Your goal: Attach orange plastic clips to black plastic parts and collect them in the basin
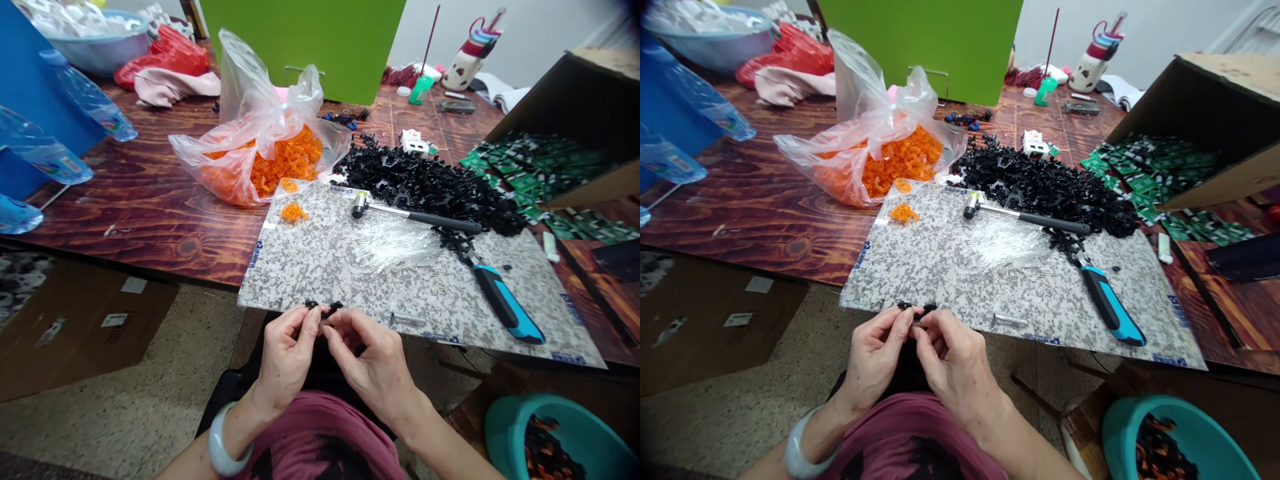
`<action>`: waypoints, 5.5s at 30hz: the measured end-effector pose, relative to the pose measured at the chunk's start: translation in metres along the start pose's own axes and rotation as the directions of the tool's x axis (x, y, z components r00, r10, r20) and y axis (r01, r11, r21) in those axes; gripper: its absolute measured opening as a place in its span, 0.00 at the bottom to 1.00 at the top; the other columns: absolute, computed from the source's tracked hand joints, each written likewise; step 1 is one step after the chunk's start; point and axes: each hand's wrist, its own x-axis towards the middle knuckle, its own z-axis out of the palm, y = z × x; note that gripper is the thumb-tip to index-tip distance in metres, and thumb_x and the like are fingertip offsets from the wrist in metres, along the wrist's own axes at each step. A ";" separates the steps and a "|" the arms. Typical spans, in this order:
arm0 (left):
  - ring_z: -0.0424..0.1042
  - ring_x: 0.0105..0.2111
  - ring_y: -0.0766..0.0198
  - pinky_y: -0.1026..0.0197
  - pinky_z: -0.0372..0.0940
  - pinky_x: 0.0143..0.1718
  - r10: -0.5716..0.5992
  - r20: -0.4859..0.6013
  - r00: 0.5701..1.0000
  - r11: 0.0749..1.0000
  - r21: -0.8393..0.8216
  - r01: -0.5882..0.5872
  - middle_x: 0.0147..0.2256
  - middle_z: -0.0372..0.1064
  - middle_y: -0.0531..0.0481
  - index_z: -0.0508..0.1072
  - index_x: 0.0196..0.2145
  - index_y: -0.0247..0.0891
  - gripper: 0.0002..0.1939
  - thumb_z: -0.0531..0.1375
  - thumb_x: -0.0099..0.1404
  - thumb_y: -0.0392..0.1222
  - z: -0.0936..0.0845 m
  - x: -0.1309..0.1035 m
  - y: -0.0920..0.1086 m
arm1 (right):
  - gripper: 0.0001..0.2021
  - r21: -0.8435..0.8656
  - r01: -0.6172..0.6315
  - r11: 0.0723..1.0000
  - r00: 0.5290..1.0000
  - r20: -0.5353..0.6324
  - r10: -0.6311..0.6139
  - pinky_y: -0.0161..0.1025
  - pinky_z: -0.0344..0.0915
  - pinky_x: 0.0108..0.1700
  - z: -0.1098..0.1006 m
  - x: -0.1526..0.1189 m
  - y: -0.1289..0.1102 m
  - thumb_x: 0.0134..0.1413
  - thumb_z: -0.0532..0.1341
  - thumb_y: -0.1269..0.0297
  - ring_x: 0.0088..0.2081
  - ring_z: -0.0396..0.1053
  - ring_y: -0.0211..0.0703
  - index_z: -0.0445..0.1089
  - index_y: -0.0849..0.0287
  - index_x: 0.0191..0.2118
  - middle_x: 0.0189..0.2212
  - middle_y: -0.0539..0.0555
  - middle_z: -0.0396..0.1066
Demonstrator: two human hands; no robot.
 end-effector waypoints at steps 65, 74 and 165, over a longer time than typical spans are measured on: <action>0.64 0.24 0.66 0.66 0.60 0.27 -0.160 0.201 0.967 0.986 -0.022 0.168 0.23 0.67 0.52 0.74 0.28 0.35 0.17 0.51 0.67 0.46 -0.028 -0.013 -0.006 | 0.13 0.356 -0.370 0.858 0.901 0.361 0.239 0.29 0.57 0.24 -0.005 0.004 0.016 0.55 0.60 0.54 0.23 0.58 0.32 0.66 0.61 0.34 0.23 0.47 0.62; 0.59 0.23 0.69 0.67 0.55 0.25 -0.251 0.158 0.955 0.945 -0.174 0.277 0.21 0.61 0.55 0.78 0.30 0.34 0.14 0.58 0.62 0.47 -0.023 -0.009 -0.007 | 0.12 0.402 -0.435 0.806 0.874 0.405 0.269 0.29 0.58 0.24 -0.011 0.008 0.017 0.52 0.63 0.56 0.24 0.59 0.32 0.67 0.61 0.34 0.23 0.47 0.62; 0.55 0.16 0.74 0.68 0.51 0.18 -0.403 0.153 0.902 0.762 -0.490 0.423 0.17 0.58 0.58 0.70 0.27 0.33 0.29 0.62 0.47 0.67 -0.047 0.015 -0.030 | 0.15 -0.660 0.004 0.751 0.969 0.188 0.160 0.48 0.68 0.45 0.061 0.291 0.008 0.60 0.58 0.61 0.45 0.68 0.45 0.64 0.60 0.51 0.48 0.57 0.66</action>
